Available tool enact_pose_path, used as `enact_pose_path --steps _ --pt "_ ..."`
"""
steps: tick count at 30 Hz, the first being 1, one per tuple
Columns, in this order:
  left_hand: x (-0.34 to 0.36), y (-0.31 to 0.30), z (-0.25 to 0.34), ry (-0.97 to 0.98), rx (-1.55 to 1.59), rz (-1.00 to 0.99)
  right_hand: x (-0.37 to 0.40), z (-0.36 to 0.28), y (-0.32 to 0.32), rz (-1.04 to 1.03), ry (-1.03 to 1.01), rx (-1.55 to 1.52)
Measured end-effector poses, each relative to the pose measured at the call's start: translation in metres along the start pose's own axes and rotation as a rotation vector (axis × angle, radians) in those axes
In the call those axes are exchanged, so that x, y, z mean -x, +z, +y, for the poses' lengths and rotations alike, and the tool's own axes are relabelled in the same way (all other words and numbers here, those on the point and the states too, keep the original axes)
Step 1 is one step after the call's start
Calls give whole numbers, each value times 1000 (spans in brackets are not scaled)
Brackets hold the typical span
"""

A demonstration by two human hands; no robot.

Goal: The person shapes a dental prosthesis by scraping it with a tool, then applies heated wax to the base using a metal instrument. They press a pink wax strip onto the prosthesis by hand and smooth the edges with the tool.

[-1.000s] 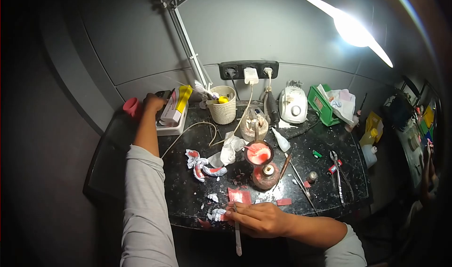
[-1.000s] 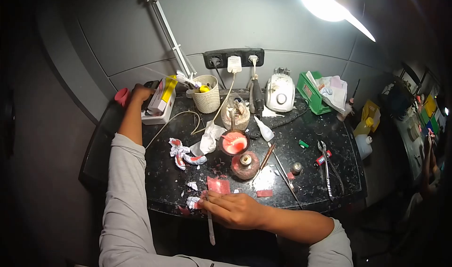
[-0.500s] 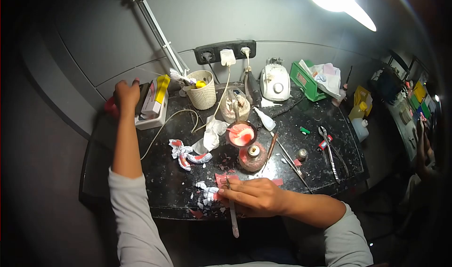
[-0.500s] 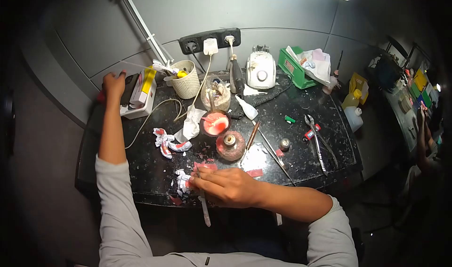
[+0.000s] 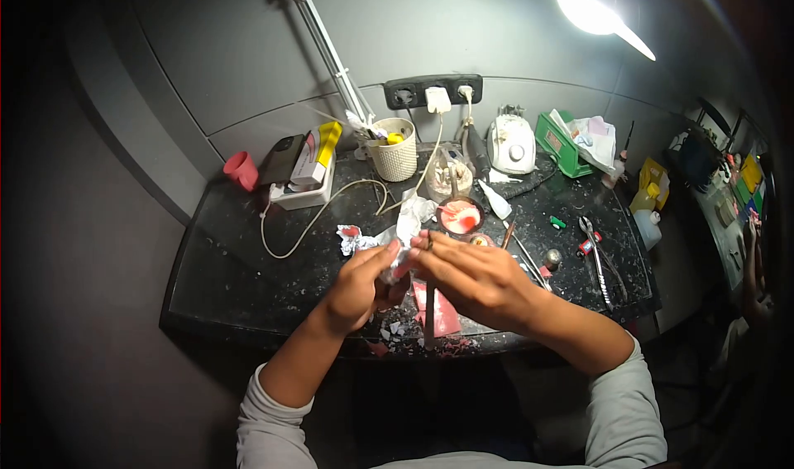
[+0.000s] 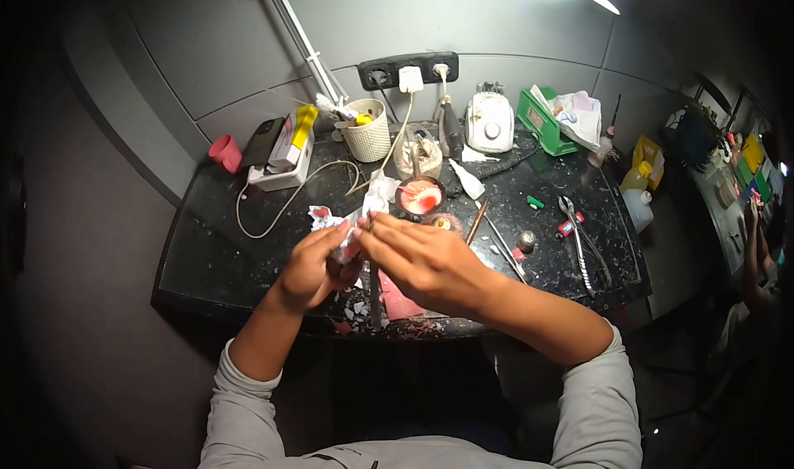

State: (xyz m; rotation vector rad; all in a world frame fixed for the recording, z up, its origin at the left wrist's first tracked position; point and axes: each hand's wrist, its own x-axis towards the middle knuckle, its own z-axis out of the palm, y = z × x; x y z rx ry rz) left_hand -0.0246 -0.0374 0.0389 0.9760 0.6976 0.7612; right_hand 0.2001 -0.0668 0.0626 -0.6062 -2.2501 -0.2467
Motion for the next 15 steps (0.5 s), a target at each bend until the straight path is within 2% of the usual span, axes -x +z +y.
enact_pose_path --steps 1,2,4,6,10,15 --pt "-5 3 6 -17 48 73 -7 -1 -5 41 34 -21" --pt "-15 -12 2 48 143 -60 -14 -2 -10 81 67 -43" --pt "-30 -21 10 149 156 -184 -22 -1 -9 150 76 -80" --pt "-42 -27 16 191 156 -190 -19 0 0 186 114 -106" --pt "-58 -39 12 293 151 -241 -4 0 23 116 132 -101" --pt "-46 -32 4 206 244 -339 6 -2 34 14 164 -171"
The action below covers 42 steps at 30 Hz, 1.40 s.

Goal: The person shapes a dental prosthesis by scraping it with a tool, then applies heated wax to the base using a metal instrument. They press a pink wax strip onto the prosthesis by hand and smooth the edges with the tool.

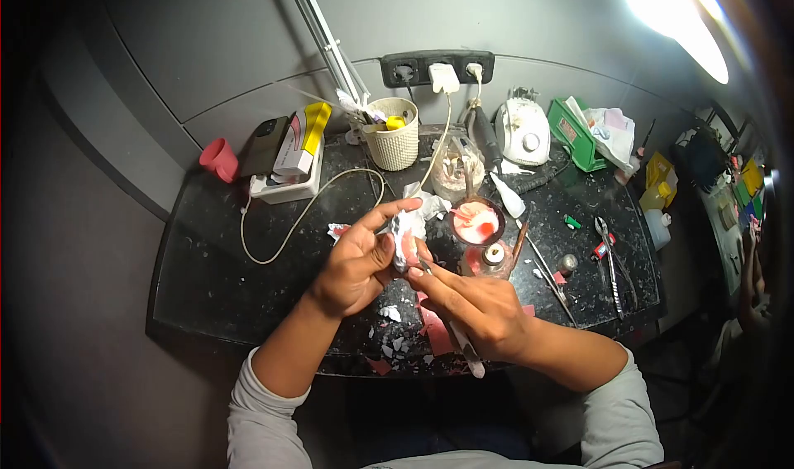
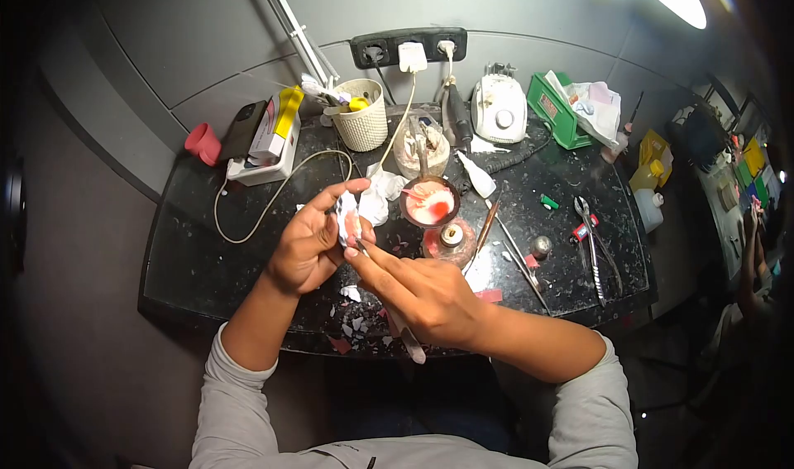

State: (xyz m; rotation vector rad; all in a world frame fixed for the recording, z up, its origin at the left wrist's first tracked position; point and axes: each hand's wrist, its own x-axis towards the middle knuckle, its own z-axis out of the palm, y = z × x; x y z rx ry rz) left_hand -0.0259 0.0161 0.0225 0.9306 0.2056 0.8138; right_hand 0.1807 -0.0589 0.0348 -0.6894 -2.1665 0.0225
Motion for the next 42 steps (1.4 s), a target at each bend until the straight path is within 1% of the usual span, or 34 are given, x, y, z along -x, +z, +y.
enact_pose_path --steps 3,5,7,9,10,12,15,16,18,19,20,23,24,25,27,28,29,31,32,33,35,36,37,39,40,41,42 --pt "7 8 -9 -4 -1 0 1 -6 4 23 35 16" --pt "9 2 -13 -5 -47 -8 2 -9 4 -50 50 65" --pt "10 2 -12 -20 -90 13 0 -11 -2 28 -14 11" --pt "10 4 -10 -6 -27 32 4 -9 -7 36 -31 -57" --pt "9 4 -6 -25 -32 27 7 -7 -5 87 -45 -73" --pt "7 0 -2 -41 -42 25 5 -5 -6 69 -58 -101" --pt "9 -5 -1 -143 -69 1 2 -10 -12 33 -64 -130" --pt "8 -3 0 -181 -57 49 0 -13 -10 73 -36 -140" --pt "7 -10 1 -189 -61 50 4 -15 -5 129 11 -177" --pt "5 -13 1 -195 -70 43 3 -15 -6 128 11 -180" --pt "5 -13 1 -214 -104 87 2 -15 -10 97 0 -181" --pt "3 -20 3 -248 -99 90 1 -12 -15 54 -11 -165" --pt "2 -16 2 -244 -120 144 1 -12 -16 41 -13 -146" --pt "4 -14 2 -251 -115 146 0 -11 -17 32 -11 -163" --pt "4 -15 7 -294 -39 69 -2 -11 -20 14 23 -192" --pt "5 -14 7 -326 -36 67 -2 -10 -19 10 15 -191" --pt "5 -12 8 -319 -33 68 0 -11 -19 2 42 -206" --pt "6 -9 7 -367 -140 24 0 -9 -17 -16 72 -228" --pt "6 -10 5 -383 -150 4 -3 -8 -16 -10 30 -196" --pt "8 -10 2 -386 -144 10 -5 -7 -14 -2 -9 -165" --pt "10 -8 -2 -375 -222 -3 -3 -6 -8 0 8 -162" --pt "10 -4 -2 -394 -250 42 -2 -6 -6 6 31 -177" --pt "10 -1 -3 -397 -252 43 -2 -5 -4 14 52 -191" --pt "11 4 -3 -309 -319 52 0 -3 1 25 62 -194" --pt "10 3 1 -297 -372 8 1 -3 3 28 72 -194" --pt "10 3 0 -304 -369 7 1 -3 4 29 79 -195" --pt "10 5 -3 -202 -458 0 1 -3 4 26 83 -198"
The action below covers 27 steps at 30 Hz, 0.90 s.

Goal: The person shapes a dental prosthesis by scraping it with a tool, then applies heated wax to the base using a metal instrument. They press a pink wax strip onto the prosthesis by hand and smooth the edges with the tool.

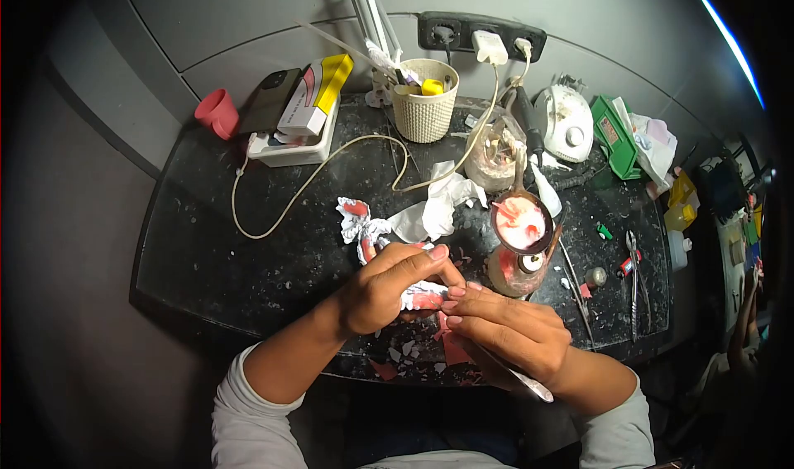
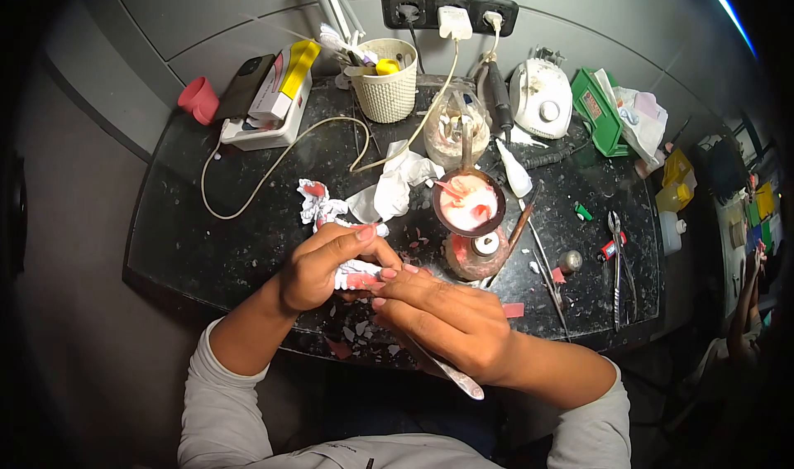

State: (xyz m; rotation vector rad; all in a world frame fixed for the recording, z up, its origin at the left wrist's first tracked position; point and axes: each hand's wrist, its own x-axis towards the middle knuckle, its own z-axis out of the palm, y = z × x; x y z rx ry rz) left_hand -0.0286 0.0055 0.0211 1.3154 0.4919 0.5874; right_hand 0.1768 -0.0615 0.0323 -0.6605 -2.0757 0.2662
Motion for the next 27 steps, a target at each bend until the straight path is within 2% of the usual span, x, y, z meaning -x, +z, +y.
enact_pose_path --steps 4,11,13,17,20,22,26,27 --pt "0 0 -12 249 -263 50 1 0 1 -19 13 6" --pt "2 6 -11 282 -290 81 -1 1 3 -18 25 0" --pt "2 5 -7 255 -217 36 0 2 3 -22 17 0" --pt "0 6 -8 189 -206 72 1 2 2 -26 29 6" --pt "1 1 -11 244 -205 10 2 3 1 -36 35 0" --pt "1 -1 -16 356 -257 -15 3 2 2 -25 34 9" --pt "11 -4 -24 201 -298 44 4 3 2 -26 32 1" --pt "12 -4 -23 99 -239 68 4 3 2 -24 30 1"
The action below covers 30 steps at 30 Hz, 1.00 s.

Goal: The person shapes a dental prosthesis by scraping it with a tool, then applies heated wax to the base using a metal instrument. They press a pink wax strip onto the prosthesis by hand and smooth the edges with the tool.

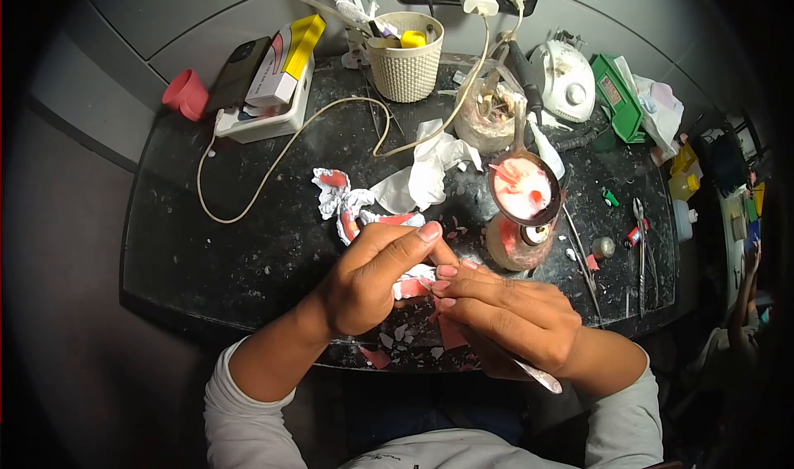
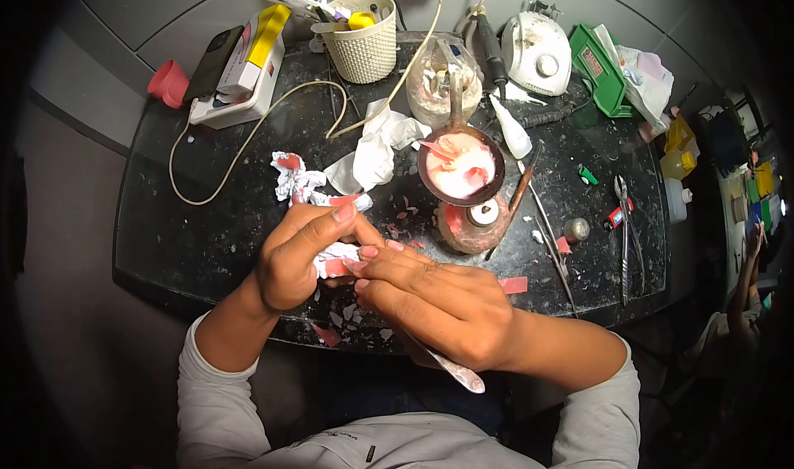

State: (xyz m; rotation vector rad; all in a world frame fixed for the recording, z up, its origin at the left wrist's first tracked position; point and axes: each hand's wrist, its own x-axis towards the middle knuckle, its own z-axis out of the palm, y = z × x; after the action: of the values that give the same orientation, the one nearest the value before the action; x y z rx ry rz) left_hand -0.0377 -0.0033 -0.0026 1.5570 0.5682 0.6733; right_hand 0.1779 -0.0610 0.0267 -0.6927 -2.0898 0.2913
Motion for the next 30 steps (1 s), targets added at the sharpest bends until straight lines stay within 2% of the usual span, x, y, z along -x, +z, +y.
enact_pose_path --steps 1,4,8,11,13,14,16,19,23,30 --pt "1 0 1 -105 55 15 0 0 0 2 -3 0" --pt "1 0 5 -154 62 39 1 0 0 11 5 -26" --pt "-1 0 7 -162 56 46 1 0 1 11 10 -32" --pt "-3 1 6 -96 62 50 2 -1 1 14 11 -20" --pt "-8 1 14 -136 260 29 2 -1 0 -4 10 8" --pt "-9 2 16 -133 258 29 3 -1 2 -4 7 9" --pt "-10 5 19 -276 349 101 5 2 6 40 -13 10" --pt "-10 6 19 -336 422 121 7 3 9 64 -10 3" --pt "-11 5 18 -343 461 111 6 5 9 59 -26 2" --pt "-13 18 18 -400 622 237 6 4 9 87 -54 52"
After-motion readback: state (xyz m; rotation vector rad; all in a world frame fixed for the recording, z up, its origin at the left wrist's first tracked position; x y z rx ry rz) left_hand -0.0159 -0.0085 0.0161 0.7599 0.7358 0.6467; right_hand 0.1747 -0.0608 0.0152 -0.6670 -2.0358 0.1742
